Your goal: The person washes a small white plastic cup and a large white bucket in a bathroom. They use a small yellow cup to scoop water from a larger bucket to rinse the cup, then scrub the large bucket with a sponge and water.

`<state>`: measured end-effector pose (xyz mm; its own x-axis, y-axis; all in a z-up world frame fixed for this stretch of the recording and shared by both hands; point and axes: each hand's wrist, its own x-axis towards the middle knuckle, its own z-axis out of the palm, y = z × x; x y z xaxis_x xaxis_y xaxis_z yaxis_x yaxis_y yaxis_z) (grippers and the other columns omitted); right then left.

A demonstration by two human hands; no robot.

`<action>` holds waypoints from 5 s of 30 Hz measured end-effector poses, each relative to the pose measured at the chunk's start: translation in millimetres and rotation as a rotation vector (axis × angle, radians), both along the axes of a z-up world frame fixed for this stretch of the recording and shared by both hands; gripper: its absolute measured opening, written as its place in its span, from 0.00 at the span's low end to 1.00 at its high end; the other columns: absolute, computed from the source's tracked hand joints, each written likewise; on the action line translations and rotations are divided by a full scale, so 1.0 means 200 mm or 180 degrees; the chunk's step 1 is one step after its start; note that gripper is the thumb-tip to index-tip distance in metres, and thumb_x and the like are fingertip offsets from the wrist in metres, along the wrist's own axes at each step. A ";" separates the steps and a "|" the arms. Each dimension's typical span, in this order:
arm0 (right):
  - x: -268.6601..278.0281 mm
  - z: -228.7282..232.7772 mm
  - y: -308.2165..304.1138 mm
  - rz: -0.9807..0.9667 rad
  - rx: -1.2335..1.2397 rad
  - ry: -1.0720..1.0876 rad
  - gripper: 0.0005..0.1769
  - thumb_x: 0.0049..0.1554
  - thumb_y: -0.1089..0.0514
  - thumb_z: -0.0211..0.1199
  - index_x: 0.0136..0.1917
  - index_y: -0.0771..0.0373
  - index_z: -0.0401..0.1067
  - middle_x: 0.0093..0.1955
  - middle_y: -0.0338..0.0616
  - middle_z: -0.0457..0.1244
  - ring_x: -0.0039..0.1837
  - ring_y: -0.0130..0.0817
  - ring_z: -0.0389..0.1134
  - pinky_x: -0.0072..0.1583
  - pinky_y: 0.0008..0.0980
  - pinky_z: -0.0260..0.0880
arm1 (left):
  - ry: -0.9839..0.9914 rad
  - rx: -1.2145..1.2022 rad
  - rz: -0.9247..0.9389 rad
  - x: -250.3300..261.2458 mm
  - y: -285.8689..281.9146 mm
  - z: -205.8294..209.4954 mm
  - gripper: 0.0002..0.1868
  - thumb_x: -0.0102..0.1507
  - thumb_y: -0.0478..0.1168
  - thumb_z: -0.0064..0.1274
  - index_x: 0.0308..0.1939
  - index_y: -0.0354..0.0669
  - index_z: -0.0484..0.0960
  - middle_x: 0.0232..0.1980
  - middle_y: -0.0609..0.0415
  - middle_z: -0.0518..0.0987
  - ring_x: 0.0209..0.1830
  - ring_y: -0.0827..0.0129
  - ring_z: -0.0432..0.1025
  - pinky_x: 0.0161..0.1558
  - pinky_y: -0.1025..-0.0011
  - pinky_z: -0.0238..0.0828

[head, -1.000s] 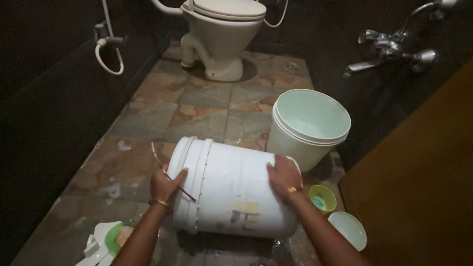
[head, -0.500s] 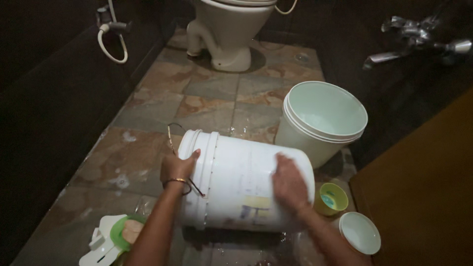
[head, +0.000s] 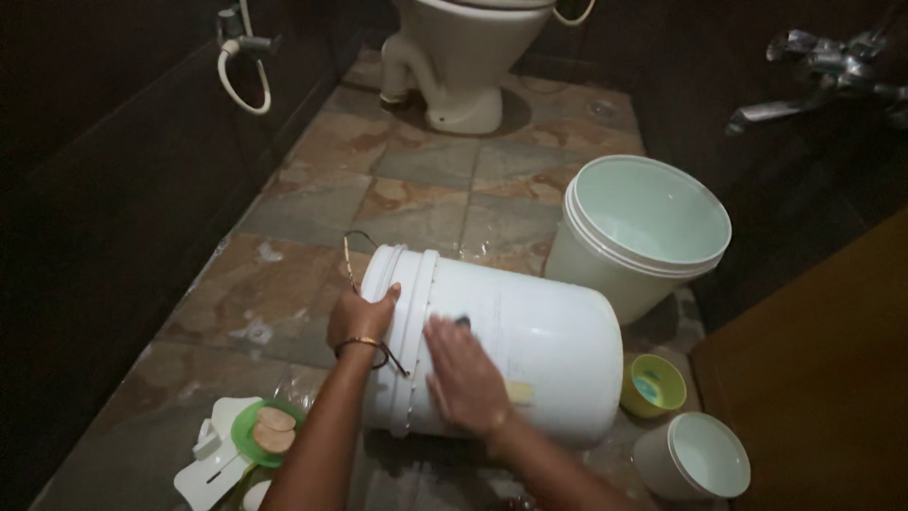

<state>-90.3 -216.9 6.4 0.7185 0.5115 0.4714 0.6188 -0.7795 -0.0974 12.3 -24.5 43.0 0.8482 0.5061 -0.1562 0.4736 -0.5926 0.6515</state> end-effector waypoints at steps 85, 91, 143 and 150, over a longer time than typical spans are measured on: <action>0.12 -0.18 -0.72 -0.1466 0.0310 0.0053 0.36 0.64 0.49 0.40 0.81 0.68 0.46 0.84 0.56 0.45 0.85 0.47 0.42 0.81 0.46 0.38 | -0.0163 0.0474 0.0606 0.02 0.42 -0.35 0.42 0.52 0.71 0.59 0.53 0.40 0.83 0.51 0.40 0.82 0.49 0.45 0.78 0.47 0.50 0.75; -0.23 -0.35 -0.83 -0.0780 -0.0536 0.0218 0.40 0.61 0.49 0.50 0.80 0.66 0.46 0.83 0.55 0.41 0.83 0.47 0.39 0.78 0.48 0.37 | 0.0058 0.0914 -0.0155 0.16 0.19 0.15 0.47 0.56 0.78 0.56 0.48 0.33 0.88 0.48 0.31 0.83 0.49 0.39 0.79 0.47 0.48 0.76; 0.25 0.08 0.34 -0.0420 0.0349 0.0221 0.41 0.59 0.49 0.55 0.76 0.79 0.51 0.79 0.67 0.49 0.80 0.58 0.47 0.78 0.49 0.41 | -0.0044 0.0697 -0.0126 0.14 0.26 0.06 0.39 0.58 0.73 0.56 0.48 0.40 0.88 0.48 0.34 0.83 0.50 0.40 0.79 0.50 0.50 0.75; 0.05 -0.09 -0.16 -0.0083 0.0760 0.0109 0.32 0.60 0.59 0.49 0.76 0.72 0.59 0.77 0.61 0.57 0.81 0.52 0.55 0.82 0.44 0.47 | -0.0457 0.0551 -0.0316 0.14 0.28 0.07 0.35 0.54 0.69 0.58 0.49 0.43 0.85 0.45 0.36 0.83 0.47 0.39 0.78 0.47 0.48 0.74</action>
<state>-80.7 -248.1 -11.6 0.7476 0.3694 0.5520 0.5919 -0.7476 -0.3014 40.1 31.4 56.6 0.9024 0.4278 0.0513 0.3173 -0.7404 0.5926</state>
